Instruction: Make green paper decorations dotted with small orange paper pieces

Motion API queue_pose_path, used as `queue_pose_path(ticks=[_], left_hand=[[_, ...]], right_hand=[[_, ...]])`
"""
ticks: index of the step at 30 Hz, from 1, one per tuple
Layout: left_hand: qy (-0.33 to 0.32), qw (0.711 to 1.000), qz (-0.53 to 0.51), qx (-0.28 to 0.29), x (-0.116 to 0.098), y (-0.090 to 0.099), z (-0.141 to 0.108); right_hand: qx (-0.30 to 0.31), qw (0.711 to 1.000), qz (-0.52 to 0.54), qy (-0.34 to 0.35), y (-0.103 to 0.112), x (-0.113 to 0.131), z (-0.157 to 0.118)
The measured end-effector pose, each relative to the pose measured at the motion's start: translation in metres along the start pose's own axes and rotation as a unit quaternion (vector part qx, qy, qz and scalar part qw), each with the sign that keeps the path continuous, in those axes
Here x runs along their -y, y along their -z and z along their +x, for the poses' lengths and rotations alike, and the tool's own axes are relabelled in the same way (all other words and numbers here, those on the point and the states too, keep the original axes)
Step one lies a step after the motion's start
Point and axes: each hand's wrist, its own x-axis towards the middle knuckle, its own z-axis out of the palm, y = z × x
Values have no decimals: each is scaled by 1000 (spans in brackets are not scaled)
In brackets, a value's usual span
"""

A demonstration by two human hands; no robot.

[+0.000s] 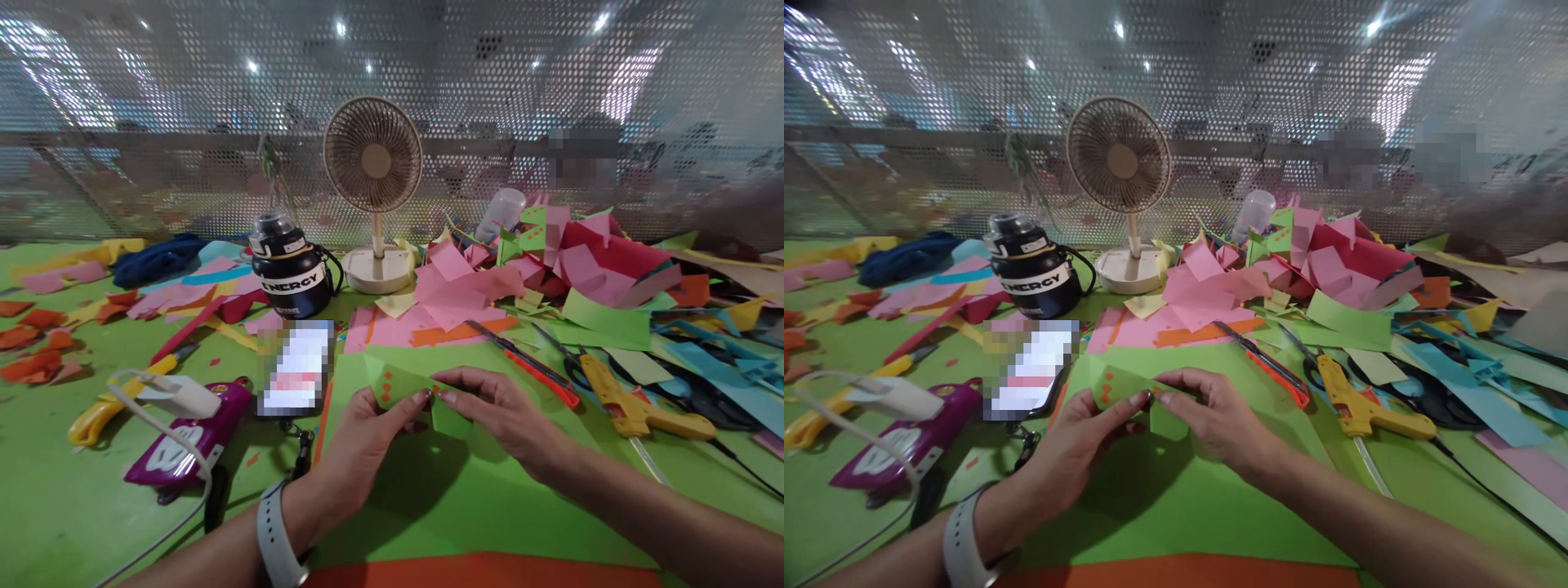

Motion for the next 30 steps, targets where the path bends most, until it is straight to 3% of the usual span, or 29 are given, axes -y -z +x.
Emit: queue_pose_path(ticks=[5,30], left_hand=[[-2,1000,11,2,1,0,0],[-19,1000,16,15,0,-2,-1]], right_hand=[[-27,999,-29,11,2,5,0],[-14,1000,-2,7,4,1,1]])
